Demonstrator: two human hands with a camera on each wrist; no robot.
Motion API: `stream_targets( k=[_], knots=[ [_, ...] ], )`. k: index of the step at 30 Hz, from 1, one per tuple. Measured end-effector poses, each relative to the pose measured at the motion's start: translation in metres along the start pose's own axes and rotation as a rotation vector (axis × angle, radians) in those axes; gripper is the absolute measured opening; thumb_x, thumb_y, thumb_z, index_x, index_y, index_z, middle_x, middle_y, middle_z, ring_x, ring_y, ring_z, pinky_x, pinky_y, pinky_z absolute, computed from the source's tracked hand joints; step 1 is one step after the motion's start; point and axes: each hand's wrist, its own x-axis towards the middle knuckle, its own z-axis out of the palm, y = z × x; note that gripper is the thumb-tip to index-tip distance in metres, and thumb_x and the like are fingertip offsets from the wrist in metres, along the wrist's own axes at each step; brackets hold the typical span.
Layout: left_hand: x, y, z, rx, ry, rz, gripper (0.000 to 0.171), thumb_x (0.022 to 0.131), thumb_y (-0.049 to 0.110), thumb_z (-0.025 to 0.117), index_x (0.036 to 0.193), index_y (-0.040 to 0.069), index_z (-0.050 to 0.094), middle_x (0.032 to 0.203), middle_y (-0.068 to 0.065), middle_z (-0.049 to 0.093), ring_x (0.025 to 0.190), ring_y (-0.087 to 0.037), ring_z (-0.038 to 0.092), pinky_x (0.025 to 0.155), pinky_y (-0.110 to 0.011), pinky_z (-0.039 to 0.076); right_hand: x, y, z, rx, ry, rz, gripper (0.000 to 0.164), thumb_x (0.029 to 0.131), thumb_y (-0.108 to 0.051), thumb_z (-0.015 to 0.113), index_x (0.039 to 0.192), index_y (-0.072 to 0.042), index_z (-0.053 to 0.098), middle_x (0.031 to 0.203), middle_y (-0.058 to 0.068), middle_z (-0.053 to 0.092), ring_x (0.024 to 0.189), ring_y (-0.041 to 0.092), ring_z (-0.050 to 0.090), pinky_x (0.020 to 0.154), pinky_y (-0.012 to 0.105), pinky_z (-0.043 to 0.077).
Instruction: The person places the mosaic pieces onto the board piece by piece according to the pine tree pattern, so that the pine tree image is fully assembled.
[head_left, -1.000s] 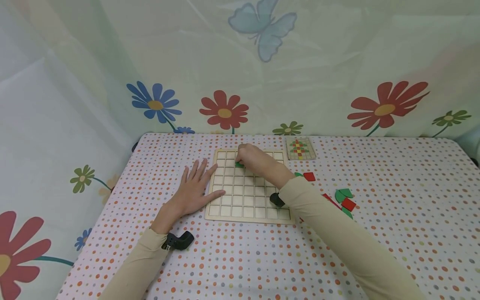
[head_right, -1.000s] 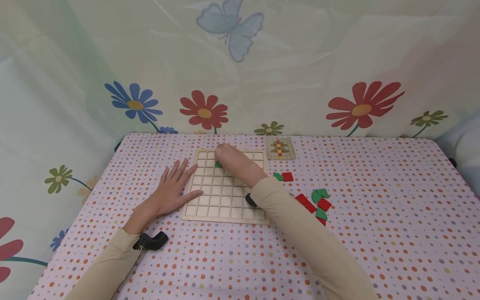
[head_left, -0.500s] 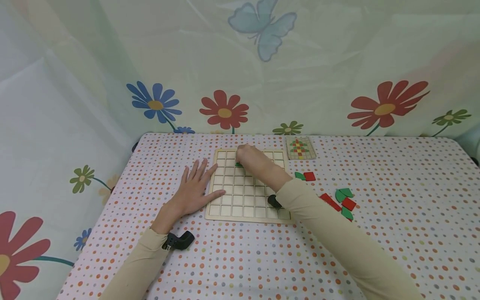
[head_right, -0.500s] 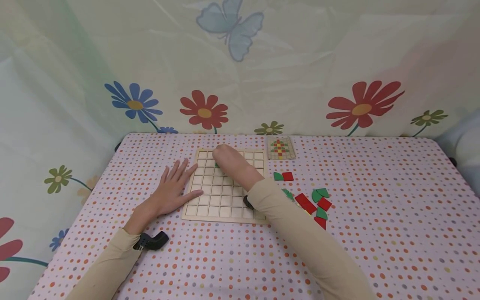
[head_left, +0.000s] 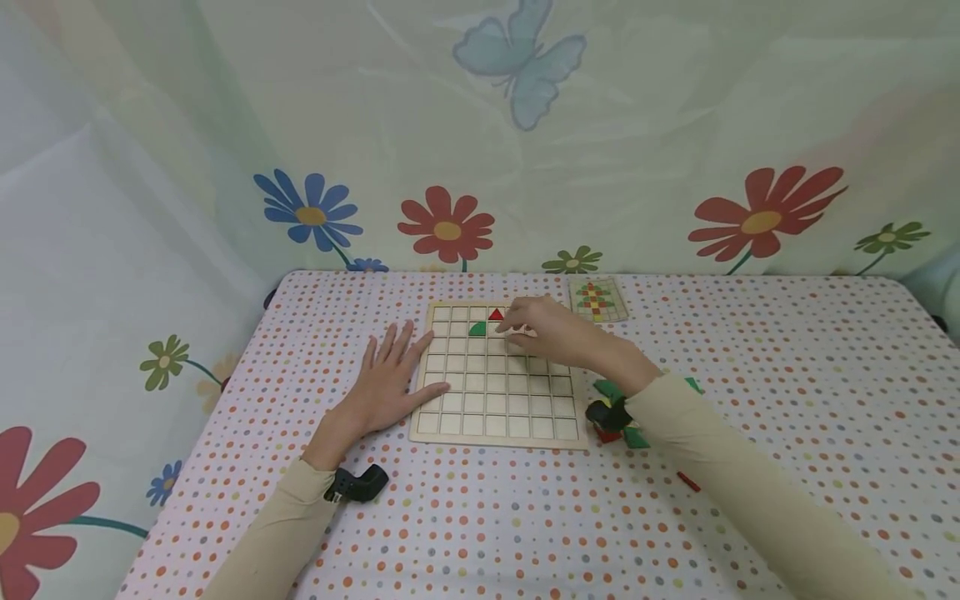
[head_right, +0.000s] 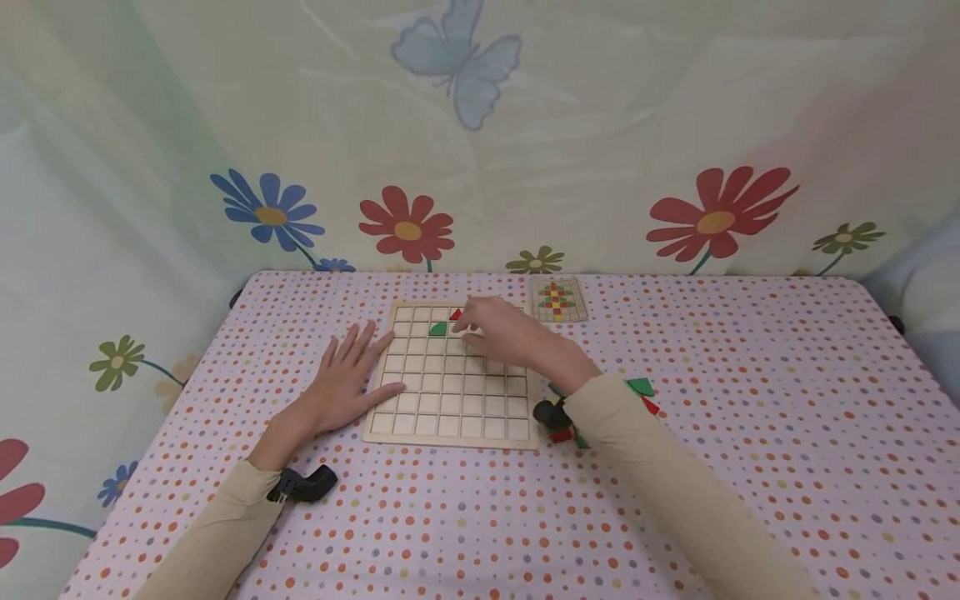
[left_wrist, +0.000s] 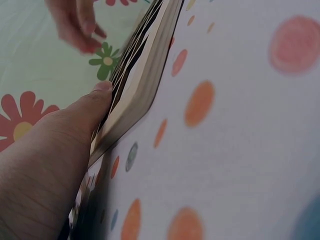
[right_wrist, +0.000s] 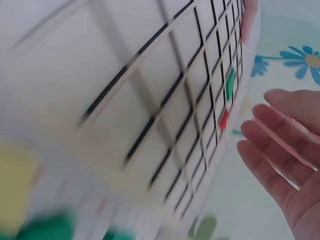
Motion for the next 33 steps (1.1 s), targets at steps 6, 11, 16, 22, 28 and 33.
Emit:
stream_targets(
  k=[6, 11, 16, 22, 28, 33],
  knots=[
    [0.0, 0.003, -0.002, 0.004, 0.004, 0.002, 0.091, 0.099, 0.06, 0.06, 0.169, 0.015, 0.022, 0.174, -0.019, 0.004, 0.16, -0.041, -0.004, 0.125, -0.065, -0.004, -0.059, 0.019, -0.018, -0.047, 0.012, 0.1, 0.019, 0.095, -0.005, 0.077, 0.114, -0.003, 0.079, 0.116, 0.012, 0.07, 0.105, 0.031, 0.068, 0.088, 0.047, 0.059],
    [0.0, 0.002, 0.0, 0.005, 0.015, 0.011, 0.09, 0.1, 0.059, 0.06, 0.168, 0.015, 0.023, 0.175, -0.019, 0.005, 0.16, -0.041, -0.003, 0.126, -0.065, -0.003, -0.099, 0.042, -0.024, -0.049, 0.054, 0.164, 0.022, 0.09, -0.003, 0.081, 0.112, -0.001, 0.079, 0.113, 0.013, 0.07, 0.101, 0.032, 0.066, 0.084, 0.047, 0.06],
    [0.0, 0.0, 0.0, -0.007, 0.012, 0.01, 0.09, 0.1, 0.059, 0.06, 0.169, 0.014, 0.023, 0.175, -0.019, 0.004, 0.16, -0.04, -0.004, 0.126, -0.064, -0.004, -0.114, 0.06, -0.023, -0.035, 0.053, 0.2, 0.028, 0.089, -0.005, 0.083, 0.116, 0.0, 0.077, 0.114, 0.014, 0.068, 0.096, 0.028, 0.063, 0.079, 0.044, 0.059],
    [0.0, 0.0, 0.002, -0.014, 0.008, 0.008, 0.09, 0.1, 0.06, 0.059, 0.169, 0.015, 0.022, 0.175, -0.017, 0.003, 0.161, -0.039, -0.005, 0.126, -0.063, -0.005, -0.112, 0.068, -0.018, -0.024, 0.052, 0.24, 0.032, 0.088, -0.004, 0.083, 0.119, 0.003, 0.076, 0.111, 0.013, 0.067, 0.091, 0.024, 0.062, 0.075, 0.039, 0.058],
    [0.001, 0.0, 0.002, -0.014, 0.01, 0.006, 0.09, 0.1, 0.06, 0.058, 0.169, 0.015, 0.022, 0.175, -0.017, 0.003, 0.161, -0.039, -0.005, 0.126, -0.062, -0.005, -0.103, 0.073, -0.017, 0.001, 0.073, 0.294, 0.028, 0.086, 0.0, 0.084, 0.113, 0.005, 0.078, 0.103, 0.013, 0.069, 0.09, 0.027, 0.065, 0.075, 0.039, 0.06],
    [0.001, -0.002, 0.002, -0.011, 0.019, 0.018, 0.09, 0.1, 0.059, 0.061, 0.169, 0.015, 0.022, 0.175, -0.018, 0.004, 0.161, -0.039, -0.004, 0.126, -0.063, -0.004, -0.095, 0.076, -0.017, 0.052, 0.047, 0.371, 0.026, 0.088, -0.001, 0.083, 0.112, 0.005, 0.078, 0.105, 0.015, 0.07, 0.091, 0.028, 0.065, 0.079, 0.043, 0.06]
  ],
)
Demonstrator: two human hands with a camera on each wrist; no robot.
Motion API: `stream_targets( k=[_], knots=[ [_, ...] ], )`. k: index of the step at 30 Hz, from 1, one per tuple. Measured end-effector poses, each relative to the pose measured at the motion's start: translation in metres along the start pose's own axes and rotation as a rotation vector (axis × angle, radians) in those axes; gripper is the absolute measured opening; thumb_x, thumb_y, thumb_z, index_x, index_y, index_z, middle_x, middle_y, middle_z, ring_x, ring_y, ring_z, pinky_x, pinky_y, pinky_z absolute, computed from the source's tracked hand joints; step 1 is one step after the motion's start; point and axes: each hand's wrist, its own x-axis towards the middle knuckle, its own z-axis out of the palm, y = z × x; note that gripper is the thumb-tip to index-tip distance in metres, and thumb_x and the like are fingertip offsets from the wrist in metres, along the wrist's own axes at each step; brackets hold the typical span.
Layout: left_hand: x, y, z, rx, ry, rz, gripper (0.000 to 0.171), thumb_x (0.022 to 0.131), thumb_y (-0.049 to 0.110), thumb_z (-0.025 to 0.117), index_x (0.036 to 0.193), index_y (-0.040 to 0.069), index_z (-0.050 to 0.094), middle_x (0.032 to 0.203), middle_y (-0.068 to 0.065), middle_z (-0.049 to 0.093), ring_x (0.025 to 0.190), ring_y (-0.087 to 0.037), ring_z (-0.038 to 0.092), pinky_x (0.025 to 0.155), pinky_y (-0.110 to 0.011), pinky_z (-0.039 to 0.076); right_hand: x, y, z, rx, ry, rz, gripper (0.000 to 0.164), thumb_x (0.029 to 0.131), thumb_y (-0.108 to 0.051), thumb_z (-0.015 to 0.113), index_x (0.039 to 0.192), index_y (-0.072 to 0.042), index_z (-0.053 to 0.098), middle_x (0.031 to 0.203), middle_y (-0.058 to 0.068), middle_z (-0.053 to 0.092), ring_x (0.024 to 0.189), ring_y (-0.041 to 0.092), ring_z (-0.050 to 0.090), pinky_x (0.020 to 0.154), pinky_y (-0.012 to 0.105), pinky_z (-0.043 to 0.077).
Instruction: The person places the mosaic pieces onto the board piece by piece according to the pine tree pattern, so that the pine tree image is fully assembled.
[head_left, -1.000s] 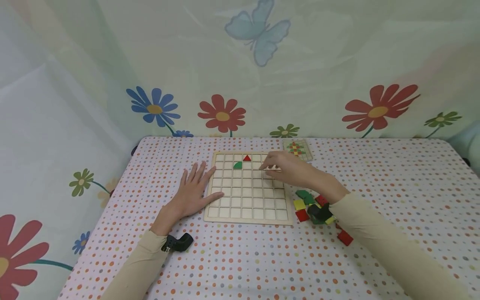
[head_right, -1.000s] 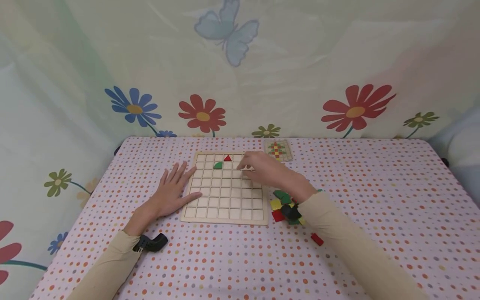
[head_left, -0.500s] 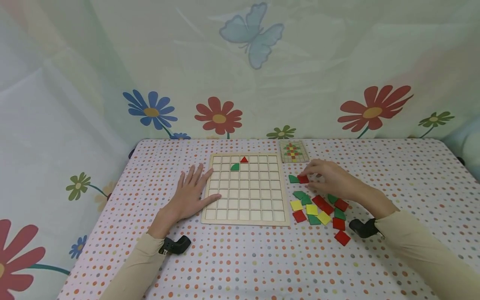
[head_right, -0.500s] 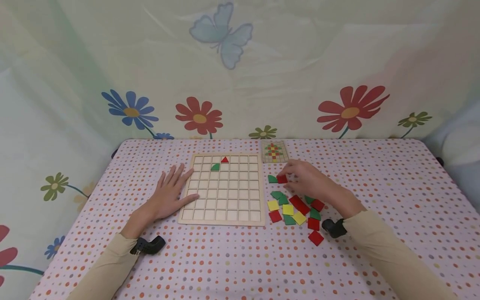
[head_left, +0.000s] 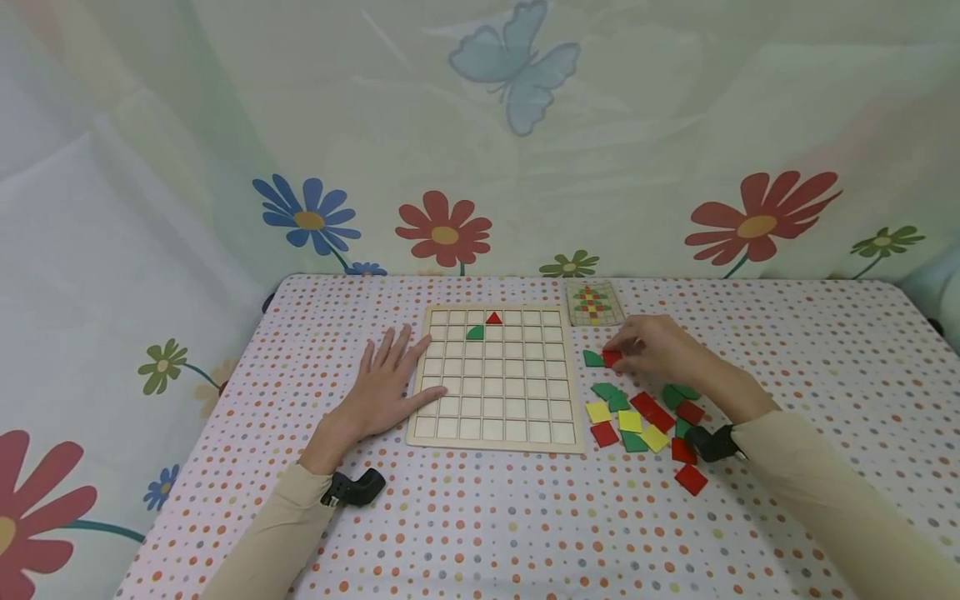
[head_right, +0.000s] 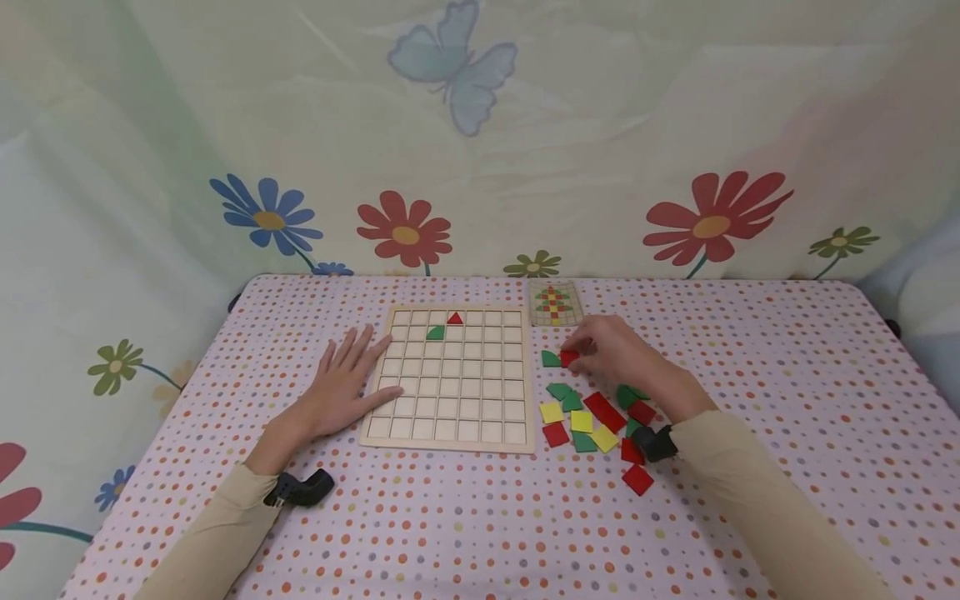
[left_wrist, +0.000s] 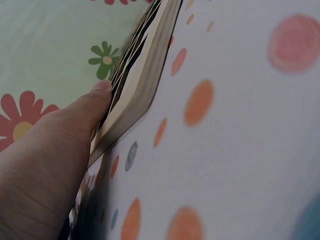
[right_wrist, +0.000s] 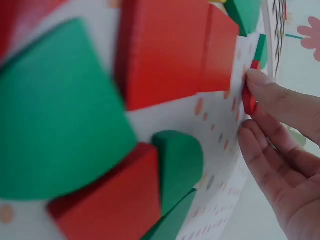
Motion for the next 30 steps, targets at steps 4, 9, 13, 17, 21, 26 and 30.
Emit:
stream_targets(
  k=[4, 9, 13, 17, 21, 26, 30],
  knots=[
    [0.001, 0.0, 0.0, 0.005, -0.008, -0.004, 0.09, 0.1, 0.06, 0.059, 0.169, 0.017, 0.02, 0.175, -0.016, 0.003, 0.161, -0.038, -0.005, 0.126, -0.062, -0.005, 0.003, 0.001, -0.003, 0.033, -0.042, 0.062, 0.026, 0.089, -0.002, 0.082, 0.114, 0.003, 0.077, 0.106, 0.016, 0.073, 0.092, 0.028, 0.064, 0.085, 0.047, 0.059],
    [0.001, 0.0, 0.0, 0.004, -0.012, -0.008, 0.09, 0.1, 0.061, 0.058, 0.169, 0.016, 0.02, 0.175, -0.016, 0.002, 0.161, -0.038, -0.005, 0.126, -0.062, -0.004, 0.005, 0.002, -0.007, 0.053, -0.072, 0.057, 0.022, 0.088, -0.001, 0.082, 0.109, 0.002, 0.076, 0.095, 0.009, 0.07, 0.085, 0.024, 0.06, 0.079, 0.04, 0.056],
    [0.0, 0.001, -0.001, 0.008, -0.015, -0.015, 0.09, 0.1, 0.062, 0.057, 0.169, 0.016, 0.02, 0.175, -0.016, 0.002, 0.161, -0.037, -0.005, 0.126, -0.062, -0.004, 0.006, 0.001, -0.007, 0.06, -0.066, 0.06, 0.021, 0.087, 0.0, 0.083, 0.107, 0.002, 0.075, 0.095, 0.01, 0.068, 0.085, 0.025, 0.06, 0.078, 0.039, 0.056],
    [0.001, 0.001, -0.001, 0.017, -0.02, -0.021, 0.09, 0.1, 0.062, 0.057, 0.169, 0.016, 0.02, 0.175, -0.016, 0.002, 0.161, -0.038, -0.005, 0.126, -0.062, -0.005, 0.004, 0.0, -0.006, 0.063, -0.043, 0.057, 0.021, 0.087, 0.001, 0.083, 0.106, 0.002, 0.075, 0.1, 0.013, 0.069, 0.091, 0.029, 0.063, 0.084, 0.047, 0.058],
    [0.0, 0.001, -0.001, 0.023, -0.027, -0.035, 0.091, 0.1, 0.063, 0.056, 0.169, 0.016, 0.02, 0.175, -0.016, 0.002, 0.161, -0.038, -0.006, 0.126, -0.061, -0.005, 0.003, 0.001, -0.003, 0.073, -0.015, 0.024, 0.022, 0.086, 0.004, 0.082, 0.107, 0.002, 0.075, 0.102, 0.014, 0.07, 0.094, 0.031, 0.065, 0.087, 0.052, 0.058],
    [0.0, 0.001, -0.001, 0.017, -0.029, -0.035, 0.09, 0.1, 0.063, 0.055, 0.169, 0.017, 0.02, 0.175, -0.015, 0.002, 0.161, -0.037, -0.006, 0.127, -0.061, -0.005, -0.001, 0.004, -0.001, 0.069, 0.049, -0.013, 0.025, 0.084, 0.003, 0.084, 0.108, 0.002, 0.078, 0.099, 0.013, 0.069, 0.093, 0.031, 0.065, 0.085, 0.05, 0.058],
    [0.001, 0.001, -0.002, 0.014, -0.035, -0.033, 0.09, 0.101, 0.064, 0.055, 0.169, 0.017, 0.02, 0.175, -0.016, 0.002, 0.161, -0.037, -0.006, 0.126, -0.061, -0.006, -0.006, 0.007, 0.003, 0.073, 0.114, -0.047, 0.023, 0.083, 0.001, 0.086, 0.105, 0.001, 0.08, 0.097, 0.011, 0.071, 0.09, 0.029, 0.067, 0.08, 0.044, 0.06]
  ],
)
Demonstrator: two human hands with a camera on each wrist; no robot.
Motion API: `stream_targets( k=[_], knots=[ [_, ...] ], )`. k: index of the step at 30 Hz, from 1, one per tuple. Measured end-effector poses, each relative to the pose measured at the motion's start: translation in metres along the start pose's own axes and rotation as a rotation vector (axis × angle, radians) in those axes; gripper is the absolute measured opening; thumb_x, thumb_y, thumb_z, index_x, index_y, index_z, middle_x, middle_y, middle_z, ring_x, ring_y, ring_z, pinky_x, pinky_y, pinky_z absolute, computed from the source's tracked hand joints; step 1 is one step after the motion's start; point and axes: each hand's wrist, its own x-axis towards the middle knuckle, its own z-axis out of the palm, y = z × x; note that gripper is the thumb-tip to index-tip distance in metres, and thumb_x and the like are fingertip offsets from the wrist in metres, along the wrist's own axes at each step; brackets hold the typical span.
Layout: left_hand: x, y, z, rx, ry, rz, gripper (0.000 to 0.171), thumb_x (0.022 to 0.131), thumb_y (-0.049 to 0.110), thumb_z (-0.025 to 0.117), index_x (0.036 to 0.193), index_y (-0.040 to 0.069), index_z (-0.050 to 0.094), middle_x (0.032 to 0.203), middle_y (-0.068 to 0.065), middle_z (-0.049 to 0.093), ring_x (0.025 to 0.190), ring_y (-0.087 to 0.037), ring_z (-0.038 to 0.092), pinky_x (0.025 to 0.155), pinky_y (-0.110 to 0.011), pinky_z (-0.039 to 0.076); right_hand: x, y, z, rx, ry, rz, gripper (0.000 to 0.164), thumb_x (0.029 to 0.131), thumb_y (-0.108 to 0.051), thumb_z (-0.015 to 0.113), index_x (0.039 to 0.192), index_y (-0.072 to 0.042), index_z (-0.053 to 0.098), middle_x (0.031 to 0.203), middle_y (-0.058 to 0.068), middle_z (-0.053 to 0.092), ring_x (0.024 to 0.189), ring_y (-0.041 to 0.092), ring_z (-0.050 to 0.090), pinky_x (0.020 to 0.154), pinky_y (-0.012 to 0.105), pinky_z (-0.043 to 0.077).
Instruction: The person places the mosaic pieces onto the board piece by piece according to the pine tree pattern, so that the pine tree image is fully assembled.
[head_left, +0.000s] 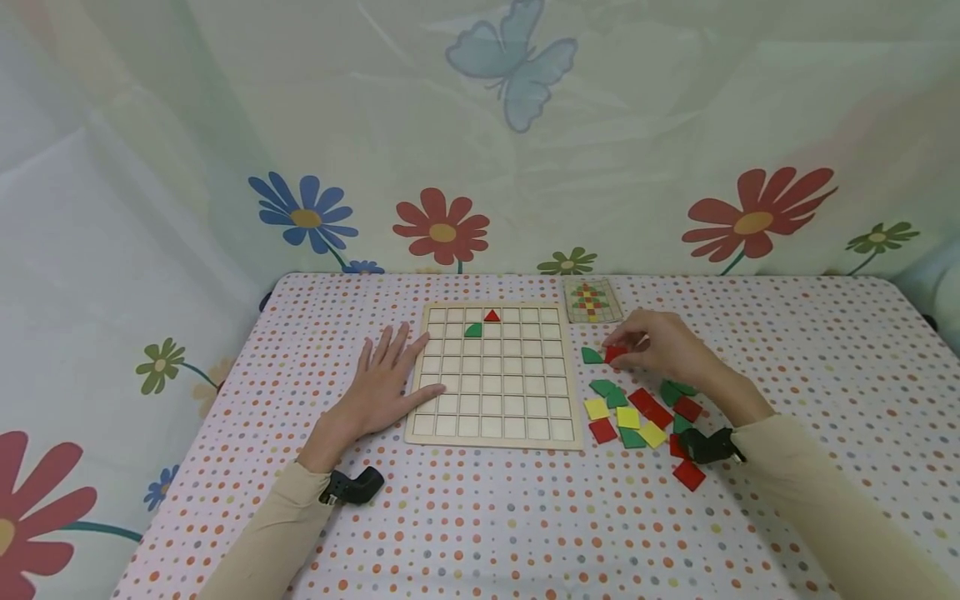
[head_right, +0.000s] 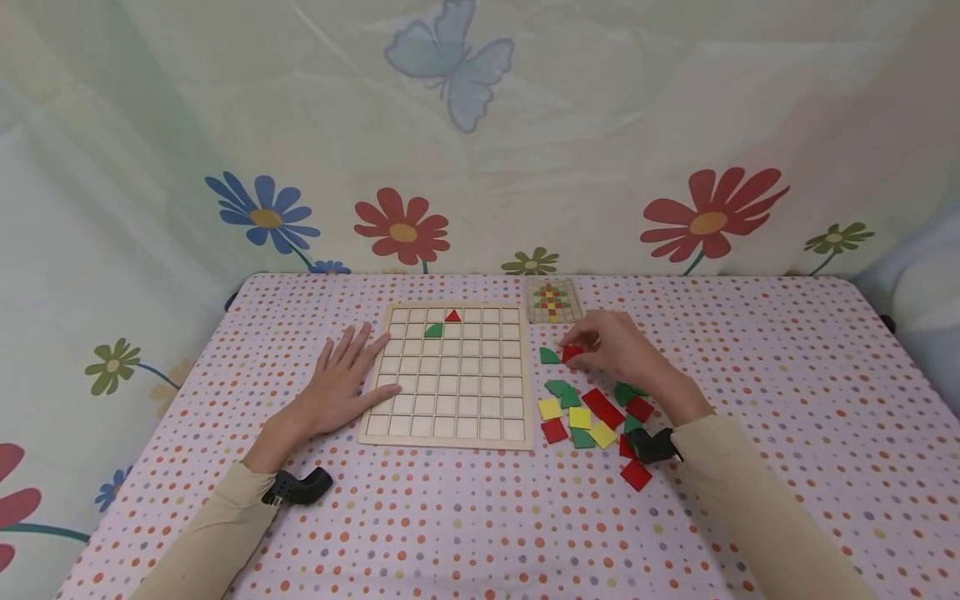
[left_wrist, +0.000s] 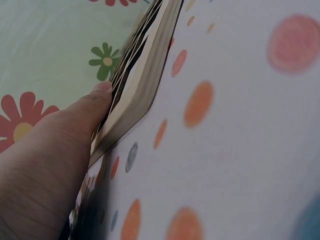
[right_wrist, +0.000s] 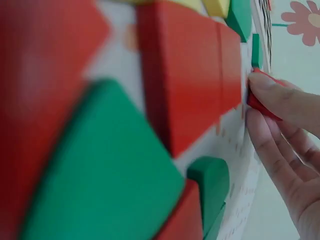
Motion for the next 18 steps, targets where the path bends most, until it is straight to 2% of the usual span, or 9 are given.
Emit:
stream_targets(
  k=[3, 8, 13, 18],
  knots=[
    [0.0, 0.001, 0.0, 0.002, 0.001, 0.002, 0.09, 0.101, 0.062, 0.056, 0.169, 0.016, 0.02, 0.175, -0.017, 0.002, 0.161, -0.038, -0.006, 0.126, -0.062, -0.005, -0.003, 0.0, 0.002, 0.011, 0.052, -0.037, 0.018, 0.084, 0.003, 0.085, 0.101, -0.001, 0.081, 0.096, 0.009, 0.073, 0.089, 0.027, 0.068, 0.079, 0.042, 0.061],
    [0.002, 0.0, -0.002, 0.007, 0.003, 0.009, 0.09, 0.101, 0.062, 0.056, 0.169, 0.017, 0.019, 0.175, -0.016, 0.001, 0.161, -0.038, -0.006, 0.126, -0.062, -0.005, 0.003, -0.007, 0.002, 0.023, 0.126, -0.12, 0.017, 0.084, 0.006, 0.084, 0.1, 0.0, 0.081, 0.097, 0.011, 0.075, 0.089, 0.028, 0.07, 0.08, 0.046, 0.063],
    [0.002, 0.002, -0.002, -0.006, 0.001, 0.013, 0.09, 0.101, 0.064, 0.054, 0.169, 0.017, 0.019, 0.175, -0.015, 0.001, 0.161, -0.037, -0.007, 0.126, -0.061, -0.006, 0.02, -0.023, 0.002, 0.022, 0.106, -0.177, 0.02, 0.087, 0.007, 0.081, 0.106, 0.001, 0.08, 0.102, 0.014, 0.076, 0.094, 0.03, 0.071, 0.082, 0.047, 0.062],
    [0.0, 0.002, 0.0, -0.001, 0.004, 0.011, 0.091, 0.1, 0.063, 0.056, 0.169, 0.016, 0.02, 0.175, -0.017, 0.003, 0.161, -0.038, -0.006, 0.126, -0.062, -0.005, 0.048, -0.046, 0.016, 0.08, 0.073, -0.227, 0.019, 0.09, 0.006, 0.078, 0.108, 0.002, 0.08, 0.101, 0.014, 0.076, 0.095, 0.031, 0.069, 0.084, 0.046, 0.062]
  ],
)
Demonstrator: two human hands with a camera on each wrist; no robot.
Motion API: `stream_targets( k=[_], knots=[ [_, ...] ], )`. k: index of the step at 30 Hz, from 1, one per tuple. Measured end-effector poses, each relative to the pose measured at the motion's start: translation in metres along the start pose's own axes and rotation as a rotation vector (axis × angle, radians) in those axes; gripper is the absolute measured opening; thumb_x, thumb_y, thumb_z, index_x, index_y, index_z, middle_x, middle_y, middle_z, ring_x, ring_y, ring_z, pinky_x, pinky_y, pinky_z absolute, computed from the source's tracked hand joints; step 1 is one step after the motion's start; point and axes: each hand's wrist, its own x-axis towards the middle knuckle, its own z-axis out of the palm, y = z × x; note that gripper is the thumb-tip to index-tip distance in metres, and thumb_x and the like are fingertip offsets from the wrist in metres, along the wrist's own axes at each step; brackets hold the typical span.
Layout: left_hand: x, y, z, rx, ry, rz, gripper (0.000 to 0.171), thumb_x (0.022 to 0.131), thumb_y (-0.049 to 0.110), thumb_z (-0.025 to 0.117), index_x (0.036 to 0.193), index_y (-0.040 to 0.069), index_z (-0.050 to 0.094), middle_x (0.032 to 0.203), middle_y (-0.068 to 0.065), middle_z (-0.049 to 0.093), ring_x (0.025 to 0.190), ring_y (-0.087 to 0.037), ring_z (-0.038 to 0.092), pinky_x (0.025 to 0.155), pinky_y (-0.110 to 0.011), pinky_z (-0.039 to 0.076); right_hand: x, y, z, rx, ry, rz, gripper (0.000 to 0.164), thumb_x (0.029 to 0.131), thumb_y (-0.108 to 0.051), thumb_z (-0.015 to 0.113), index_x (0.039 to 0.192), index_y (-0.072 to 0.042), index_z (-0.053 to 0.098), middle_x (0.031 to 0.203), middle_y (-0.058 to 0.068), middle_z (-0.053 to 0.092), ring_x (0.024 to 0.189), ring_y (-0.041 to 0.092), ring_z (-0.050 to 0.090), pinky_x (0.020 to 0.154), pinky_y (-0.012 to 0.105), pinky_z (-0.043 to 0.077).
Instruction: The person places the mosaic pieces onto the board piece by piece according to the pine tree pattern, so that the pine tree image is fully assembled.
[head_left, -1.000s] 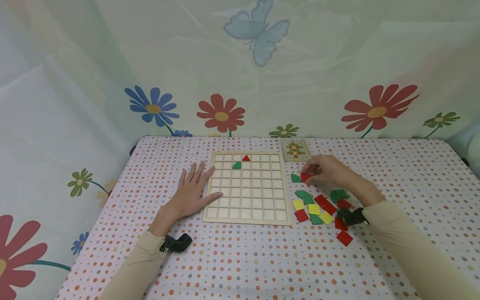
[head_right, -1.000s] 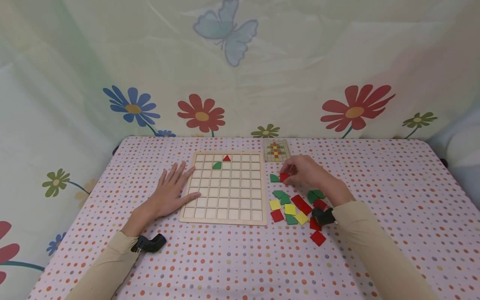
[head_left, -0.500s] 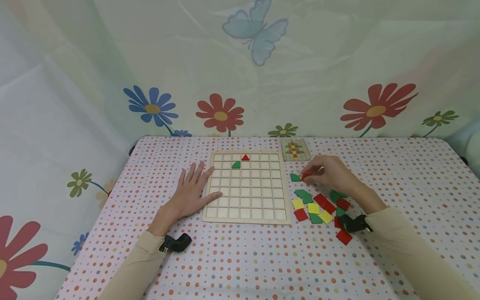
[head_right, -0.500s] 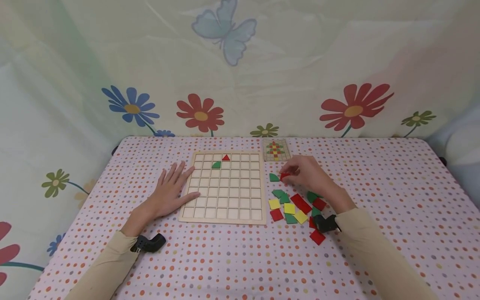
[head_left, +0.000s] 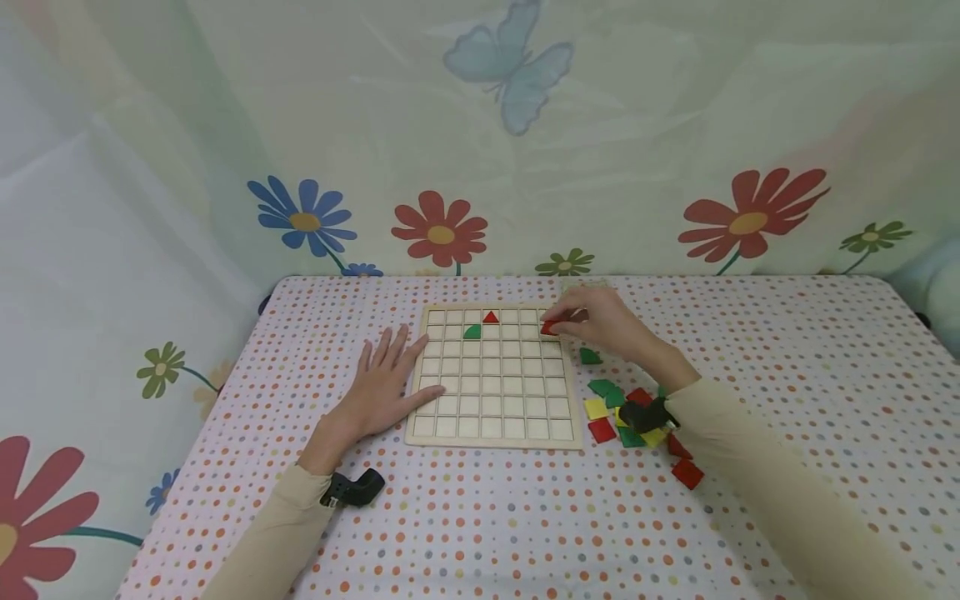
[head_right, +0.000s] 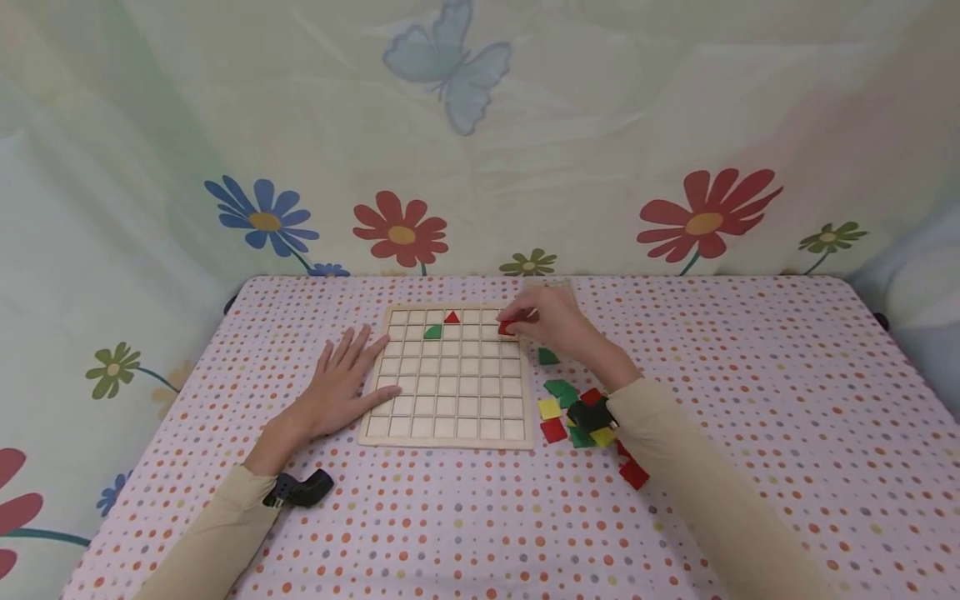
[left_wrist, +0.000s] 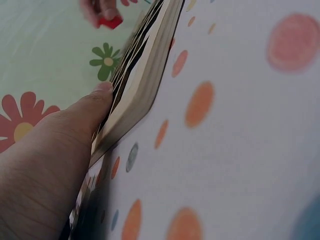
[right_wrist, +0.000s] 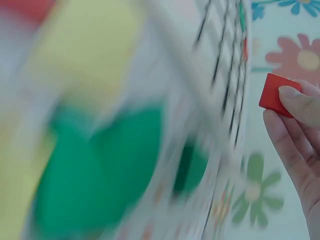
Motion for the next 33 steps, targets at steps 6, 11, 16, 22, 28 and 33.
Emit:
stream_targets(
  k=[6, 11, 16, 22, 28, 33],
  knots=[
    [0.0, -0.003, 0.002, 0.005, -0.002, -0.009, 0.09, 0.101, 0.065, 0.053, 0.17, 0.018, 0.018, 0.175, -0.015, 0.001, 0.161, -0.037, -0.007, 0.126, -0.061, -0.007, 0.033, -0.017, 0.028, 0.126, -0.028, -0.046, 0.019, 0.091, 0.007, 0.076, 0.11, 0.003, 0.08, 0.102, 0.015, 0.075, 0.096, 0.031, 0.07, 0.085, 0.044, 0.062],
    [0.0, -0.002, 0.002, 0.009, -0.007, -0.014, 0.09, 0.101, 0.066, 0.052, 0.17, 0.018, 0.017, 0.175, -0.015, 0.001, 0.161, -0.036, -0.008, 0.126, -0.06, -0.007, 0.048, -0.024, 0.046, 0.143, -0.046, -0.03, 0.019, 0.093, 0.007, 0.074, 0.11, 0.002, 0.08, 0.104, 0.015, 0.076, 0.095, 0.031, 0.071, 0.084, 0.044, 0.061],
    [0.0, -0.001, 0.001, 0.005, -0.006, -0.012, 0.09, 0.101, 0.065, 0.053, 0.169, 0.018, 0.018, 0.175, -0.016, 0.002, 0.161, -0.037, -0.007, 0.126, -0.062, -0.006, 0.054, -0.026, 0.056, 0.137, -0.045, -0.003, 0.018, 0.094, 0.008, 0.072, 0.11, 0.004, 0.08, 0.106, 0.017, 0.077, 0.098, 0.033, 0.07, 0.085, 0.045, 0.06],
    [-0.001, 0.0, 0.001, 0.005, -0.003, -0.009, 0.09, 0.101, 0.065, 0.053, 0.169, 0.017, 0.019, 0.175, -0.016, 0.002, 0.161, -0.037, -0.007, 0.126, -0.062, -0.005, 0.056, -0.029, 0.06, 0.091, -0.07, 0.021, 0.017, 0.095, 0.007, 0.071, 0.109, 0.003, 0.08, 0.106, 0.017, 0.076, 0.1, 0.032, 0.07, 0.086, 0.043, 0.06],
    [-0.001, 0.001, 0.0, 0.006, 0.003, -0.002, 0.09, 0.101, 0.064, 0.054, 0.169, 0.017, 0.018, 0.175, -0.016, 0.001, 0.161, -0.038, -0.006, 0.126, -0.062, -0.005, 0.06, -0.032, 0.059, 0.022, -0.09, 0.026, 0.017, 0.096, 0.008, 0.069, 0.109, 0.003, 0.08, 0.106, 0.017, 0.076, 0.102, 0.033, 0.07, 0.088, 0.043, 0.06],
    [-0.001, -0.001, 0.001, 0.0, 0.005, -0.001, 0.09, 0.101, 0.064, 0.053, 0.169, 0.016, 0.019, 0.175, -0.017, 0.001, 0.161, -0.039, -0.005, 0.126, -0.062, -0.005, 0.062, -0.035, 0.06, 0.006, -0.116, 0.042, 0.018, 0.097, 0.008, 0.068, 0.11, 0.005, 0.079, 0.106, 0.017, 0.074, 0.104, 0.033, 0.069, 0.089, 0.041, 0.059]
  ],
)
